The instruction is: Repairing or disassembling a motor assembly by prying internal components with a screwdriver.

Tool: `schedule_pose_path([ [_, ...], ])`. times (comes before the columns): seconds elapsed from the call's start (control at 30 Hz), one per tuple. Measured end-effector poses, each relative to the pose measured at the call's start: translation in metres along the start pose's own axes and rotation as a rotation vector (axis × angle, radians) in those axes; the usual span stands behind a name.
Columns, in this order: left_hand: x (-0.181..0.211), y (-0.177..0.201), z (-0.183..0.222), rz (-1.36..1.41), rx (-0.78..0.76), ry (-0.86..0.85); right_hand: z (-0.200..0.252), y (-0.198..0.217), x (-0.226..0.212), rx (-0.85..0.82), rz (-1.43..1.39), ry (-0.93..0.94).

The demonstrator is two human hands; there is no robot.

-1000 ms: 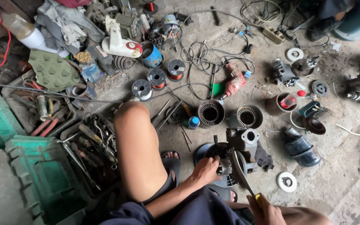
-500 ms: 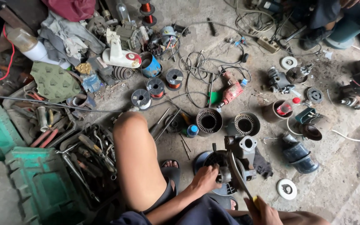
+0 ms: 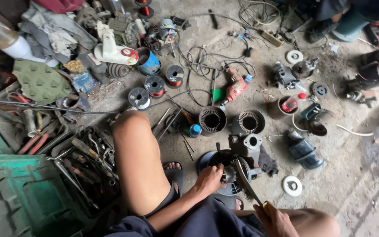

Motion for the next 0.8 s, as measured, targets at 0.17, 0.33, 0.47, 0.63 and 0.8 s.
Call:
schedule_pose_path([
  [0.17, -0.01, -0.015, -0.001, -0.036, 0.059, -0.041, -0.001, 0.007, -0.063, 0.081, -0.027, -0.112],
  [0.33, -0.008, -0.008, -0.007, -0.084, 0.149, -0.151, -0.014, 0.019, -0.089, 0.213, -0.052, 0.005],
  [0.47, 0.02, 0.04, 0.027, -0.152, 0.1, -0.072, 0.012, 0.055, -0.113, 0.165, -0.009, -0.04],
  [0.63, 0.026, 0.052, 0.036, -0.202, 0.114, -0.036, 0.027, 0.062, -0.124, 0.177, 0.019, 0.104],
  [0.8, 0.028, 0.059, 0.031, -0.192, 0.149, -0.032, 0.011, 0.058, -0.14, 0.192, -0.037, 0.072],
])
Point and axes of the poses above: each hand's wrist, its own z-axis away from the middle knuckle, its own y-axis out of the back of the hand, x = y × z, the point moved 5 cm from there along -z, towards the middle knuckle, and after that the axes turned 14 degrees about y, right-handed, at the moved point
